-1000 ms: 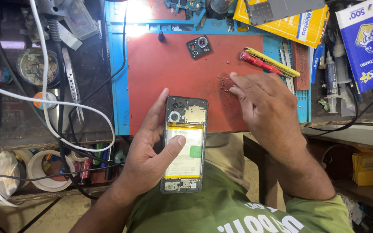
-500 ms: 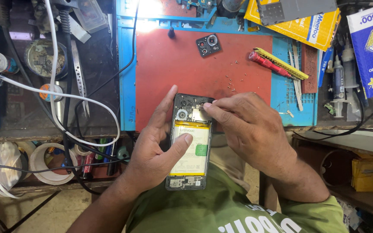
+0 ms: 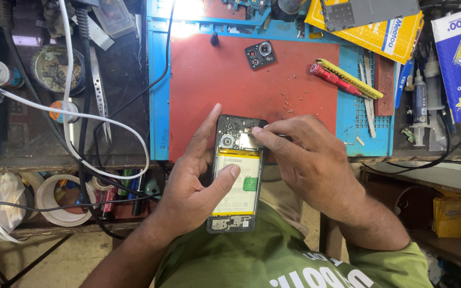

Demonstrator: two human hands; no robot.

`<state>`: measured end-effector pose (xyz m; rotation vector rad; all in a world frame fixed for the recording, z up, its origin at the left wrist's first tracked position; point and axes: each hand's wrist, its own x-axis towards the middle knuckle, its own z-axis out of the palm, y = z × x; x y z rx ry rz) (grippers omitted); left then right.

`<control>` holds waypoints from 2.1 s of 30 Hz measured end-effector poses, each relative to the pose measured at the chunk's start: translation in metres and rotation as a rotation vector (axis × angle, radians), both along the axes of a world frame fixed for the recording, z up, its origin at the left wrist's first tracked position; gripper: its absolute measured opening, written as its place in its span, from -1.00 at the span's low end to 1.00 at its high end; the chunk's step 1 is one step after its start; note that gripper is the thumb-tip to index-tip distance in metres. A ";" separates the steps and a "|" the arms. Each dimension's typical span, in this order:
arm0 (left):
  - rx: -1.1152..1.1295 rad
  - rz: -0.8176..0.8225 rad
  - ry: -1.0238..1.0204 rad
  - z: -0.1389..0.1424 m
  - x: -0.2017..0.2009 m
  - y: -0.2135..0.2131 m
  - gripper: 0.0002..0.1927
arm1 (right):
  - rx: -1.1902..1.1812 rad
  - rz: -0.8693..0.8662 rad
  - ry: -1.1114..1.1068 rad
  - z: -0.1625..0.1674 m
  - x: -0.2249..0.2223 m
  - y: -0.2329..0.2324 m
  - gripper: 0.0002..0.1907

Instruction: The person uses a screwdriver to remove screws from a disassembled smartphone, then uses a red-handled tool to pry and separate internal components. Screws are placed on the workbench, and the phone is rotated to access different areas.

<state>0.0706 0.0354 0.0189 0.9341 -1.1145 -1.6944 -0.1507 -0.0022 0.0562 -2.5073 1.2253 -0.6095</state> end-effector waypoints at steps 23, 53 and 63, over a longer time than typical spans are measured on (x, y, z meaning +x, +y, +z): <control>-0.032 0.029 0.064 -0.004 -0.002 0.000 -0.14 | -0.100 -0.159 -0.063 -0.006 -0.004 0.000 -0.61; -0.006 -0.061 0.025 -0.005 0.004 -0.003 -0.21 | -0.086 0.043 -0.012 0.006 0.007 -0.019 -0.54; 0.022 -0.081 0.061 -0.005 0.006 -0.003 -0.20 | -0.009 0.077 -0.091 0.000 0.002 -0.031 -0.56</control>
